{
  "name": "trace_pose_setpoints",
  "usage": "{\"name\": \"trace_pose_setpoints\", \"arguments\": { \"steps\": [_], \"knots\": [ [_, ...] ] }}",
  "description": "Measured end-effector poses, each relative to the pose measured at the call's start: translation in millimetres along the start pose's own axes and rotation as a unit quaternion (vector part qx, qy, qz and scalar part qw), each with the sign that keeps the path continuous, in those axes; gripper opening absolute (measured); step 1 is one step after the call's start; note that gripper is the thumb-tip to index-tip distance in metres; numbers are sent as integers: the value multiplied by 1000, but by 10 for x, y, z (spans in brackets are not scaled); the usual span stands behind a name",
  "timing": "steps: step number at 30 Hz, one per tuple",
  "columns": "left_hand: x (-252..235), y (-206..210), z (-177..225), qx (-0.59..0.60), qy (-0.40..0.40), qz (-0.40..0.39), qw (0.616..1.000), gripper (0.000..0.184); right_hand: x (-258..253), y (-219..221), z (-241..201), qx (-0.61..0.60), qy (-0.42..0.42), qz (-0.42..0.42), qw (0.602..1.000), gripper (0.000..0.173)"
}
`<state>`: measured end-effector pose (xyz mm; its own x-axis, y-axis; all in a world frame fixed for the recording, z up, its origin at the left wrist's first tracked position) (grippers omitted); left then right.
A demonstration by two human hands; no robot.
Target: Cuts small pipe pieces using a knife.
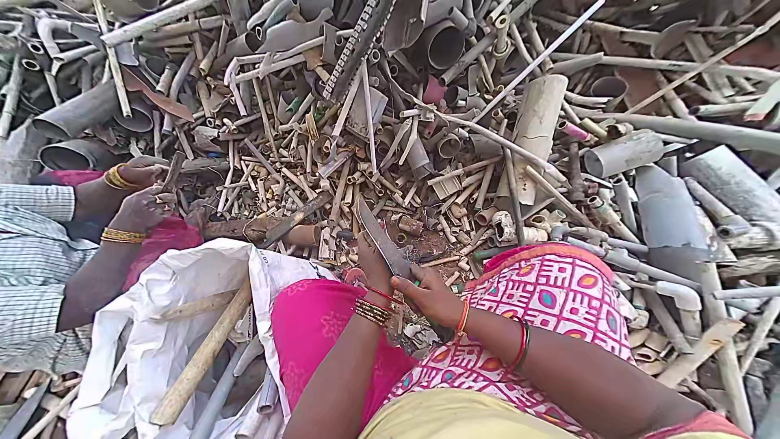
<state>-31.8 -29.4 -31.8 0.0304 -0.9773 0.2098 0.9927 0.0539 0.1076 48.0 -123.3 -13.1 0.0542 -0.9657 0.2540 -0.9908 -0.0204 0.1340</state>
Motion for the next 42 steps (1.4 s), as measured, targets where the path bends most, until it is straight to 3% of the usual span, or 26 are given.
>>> {"name": "trace_pose_setpoints", "arguments": {
  "steps": [2,7,10,11,14,17,22,24,26,30,32,34,37,40,42],
  "knots": [
    [3,-7,-27,52,-1,-17,998,27,11,-3,-15,-4,-10,-10,1000,18],
    [116,-50,163,215,-185,-153,947,32,-23,-111,-163,-95,-25,-38,994,17],
    [138,-119,235,329,-162,-224,903,25,19,-155,-234,-156,0,-37,987,26],
    [149,-122,230,330,-154,-237,901,21,45,-158,-229,-166,4,-44,985,26],
    [211,-18,257,225,-153,-213,938,32,125,-162,-175,-172,7,-51,984,25],
    [227,60,203,127,-169,-176,961,19,191,-166,-77,-162,-2,-42,986,21],
    [198,112,7,18,-38,-167,985,2,303,-198,10,-50,-32,-57,997,12],
    [239,131,-9,-24,11,-138,990,16,354,-194,19,-42,-30,-51,997,13],
    [281,139,10,-123,80,-91,985,43,390,-186,33,-42,-25,-48,998,13],
    [215,170,-122,-164,167,-29,972,56,389,-201,88,-23,-27,-42,998,15],
    [206,203,-131,-61,88,-68,992,36,383,-202,85,-30,-29,-26,999,16],
    [231,248,-84,80,-58,-139,985,12,372,-236,35,-66,-39,-6,997,15],
    [292,207,67,224,-164,-219,936,41,391,-382,-120,-155,-40,36,986,17],
    [289,155,154,253,-189,-282,906,33,417,-507,-202,-197,-29,58,978,23],
    [344,192,176,230,-201,-273,912,30,446,-498,-209,-198,-31,41,979,23]
  ]
}}
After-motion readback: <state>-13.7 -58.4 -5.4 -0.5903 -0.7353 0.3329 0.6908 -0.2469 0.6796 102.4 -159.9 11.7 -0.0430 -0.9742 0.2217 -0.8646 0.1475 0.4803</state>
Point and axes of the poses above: each hand's wrist, its own x-axis away from the middle knuckle, its own y-axis out of the palm, z = x × y, the point moved 2 cm from there along -x, towards the middle knuckle, and after that the axes turned 2 degrees about x, right-handed, at the moved point
